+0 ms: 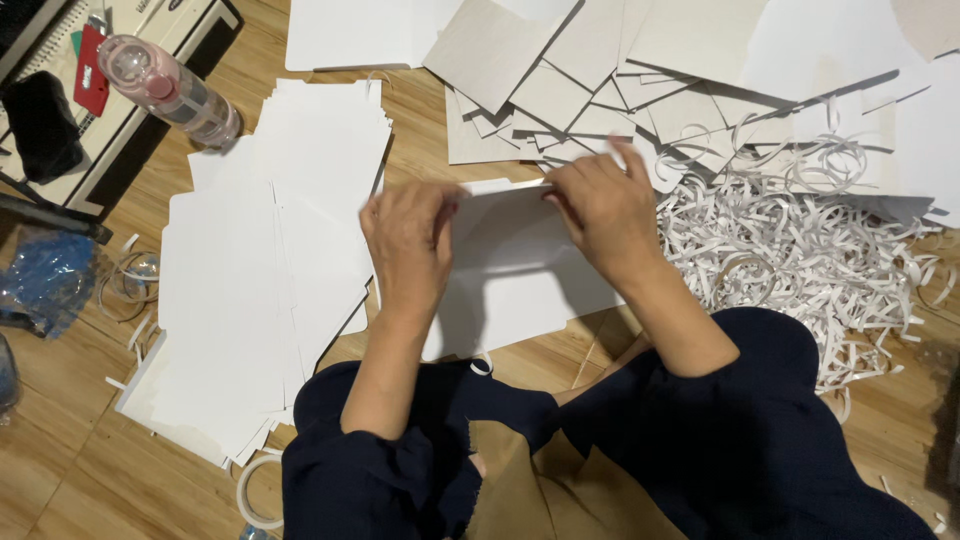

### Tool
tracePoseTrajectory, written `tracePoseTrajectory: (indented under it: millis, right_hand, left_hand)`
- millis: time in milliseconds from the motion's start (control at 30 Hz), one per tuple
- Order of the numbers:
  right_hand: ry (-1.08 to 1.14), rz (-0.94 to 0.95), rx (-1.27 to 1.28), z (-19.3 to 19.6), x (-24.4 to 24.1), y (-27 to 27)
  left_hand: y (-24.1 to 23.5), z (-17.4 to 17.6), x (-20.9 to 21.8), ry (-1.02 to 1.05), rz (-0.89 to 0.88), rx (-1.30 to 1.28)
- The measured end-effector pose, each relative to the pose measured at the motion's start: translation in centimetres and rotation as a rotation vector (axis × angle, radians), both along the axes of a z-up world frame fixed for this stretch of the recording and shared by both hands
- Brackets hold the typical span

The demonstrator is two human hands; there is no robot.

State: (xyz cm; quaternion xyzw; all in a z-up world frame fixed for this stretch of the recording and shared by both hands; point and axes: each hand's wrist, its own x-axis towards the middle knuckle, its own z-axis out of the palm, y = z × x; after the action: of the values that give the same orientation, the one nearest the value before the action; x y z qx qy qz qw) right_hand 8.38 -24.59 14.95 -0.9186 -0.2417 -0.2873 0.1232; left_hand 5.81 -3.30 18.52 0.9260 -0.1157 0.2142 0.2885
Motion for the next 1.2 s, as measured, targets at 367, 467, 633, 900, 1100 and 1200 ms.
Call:
tracePoseTrajectory:
  millis: [367,467,633,900,1100,1200]
  right_hand:
    - [0.848,-0.358,1.288,-16.2,-3.8,1.9]
    - [0.908,-0.466,1.077,-17.2,-4.6,3.1]
    - [0.986,-0.468,0.805,-17.4,-4.9,3.5]
    - [1.58,-0.23,1.215,-6.5,-3.8,2.7]
    - [1.266,-0.39,0.686,-16.5,-0.1,-2.3]
    - [1.264,-0.45,0.419,-18.1,1.1,-3.8]
  left_hand:
    - [-1.3,-20.3,-1.4,0.858,0.365,-0.566]
    - [-0.8,-24.9,-1.9,1.02,0.482,-0.673]
    - [-2.3,-13.8,-2.8,1.204,0.4,-0.918]
    - [-3.8,-14.1,-4.4,0.903,-0.228,-0.449]
    - [-4.9,-7.5,-2.9,0.875,-0.378,0.497]
    - [-4.4,-8.8,-1.5,0.744,-0.34,0.829]
